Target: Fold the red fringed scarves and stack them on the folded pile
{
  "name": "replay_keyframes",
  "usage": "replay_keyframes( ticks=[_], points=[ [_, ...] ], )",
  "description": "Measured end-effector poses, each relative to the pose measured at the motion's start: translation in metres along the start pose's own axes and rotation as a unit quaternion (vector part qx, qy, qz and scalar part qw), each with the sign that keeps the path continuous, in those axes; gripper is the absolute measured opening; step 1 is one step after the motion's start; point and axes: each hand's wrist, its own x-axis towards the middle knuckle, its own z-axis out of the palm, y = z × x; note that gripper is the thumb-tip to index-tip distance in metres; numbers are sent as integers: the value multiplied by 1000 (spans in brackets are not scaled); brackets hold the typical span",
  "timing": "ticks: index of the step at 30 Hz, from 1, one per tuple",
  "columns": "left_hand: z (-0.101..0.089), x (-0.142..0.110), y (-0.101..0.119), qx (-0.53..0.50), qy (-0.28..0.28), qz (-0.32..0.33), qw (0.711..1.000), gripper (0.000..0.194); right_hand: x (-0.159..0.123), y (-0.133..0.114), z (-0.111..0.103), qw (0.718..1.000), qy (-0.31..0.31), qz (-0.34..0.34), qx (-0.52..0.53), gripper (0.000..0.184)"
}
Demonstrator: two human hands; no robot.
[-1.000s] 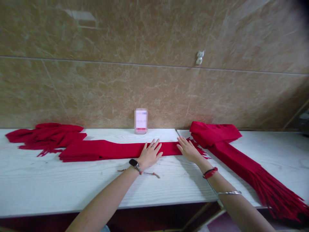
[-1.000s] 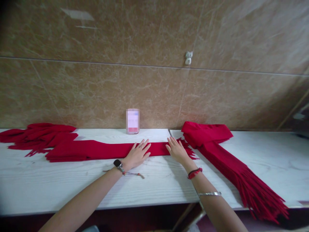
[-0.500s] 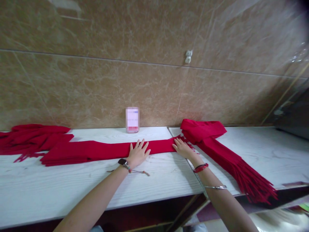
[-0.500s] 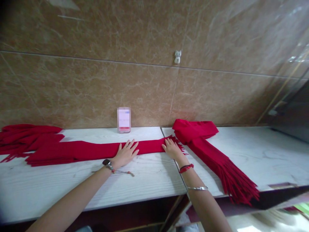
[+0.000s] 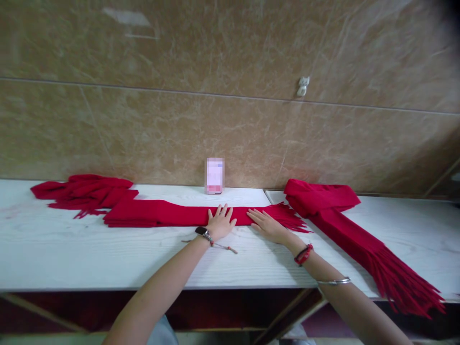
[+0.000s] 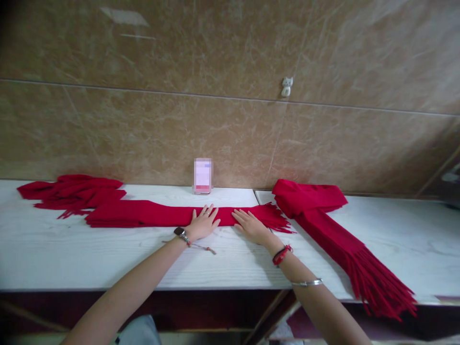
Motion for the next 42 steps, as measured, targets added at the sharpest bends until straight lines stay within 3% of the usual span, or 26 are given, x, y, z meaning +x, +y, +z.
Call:
replay_keyframes(
  ticks=[6,10,14,17,20,22,24,29,35,42],
  points=[
    [-8,-6,-6,-8,10,-7,1000,59,0,8,5,1000,-1,-10,0,53],
    [-29,-27,-38,37,70,-19,997,60,18,-2,4,999,37,-18,0,54],
    [-63,-62,-109,80,138,-97,982,59,58,-42,-4,996,65,-63,19,55],
    [-86,-91,-178,59,135,-236,961,62,91,-80,-2,992,43,-112,27,55],
    [-94,-121,-242,-4,134,-365,921,70,112,-107,10,989,14,-144,37,57],
    [-92,-140,-272,-91,115,-382,912,81,117,-115,19,988,9,-152,38,58],
    [-84,-153,-290,-184,112,-345,914,87,118,-116,26,988,10,-153,34,58],
    [-68,-163,-305,-291,173,-277,899,74,114,-115,27,988,6,-148,30,59],
    [-76,-180,-311,-377,146,-244,881,56,99,-126,21,987,-6,-157,40,59],
    [-71,-180,-301,-378,186,-194,886,43,92,-131,15,987,-33,-152,49,60]
  ],
)
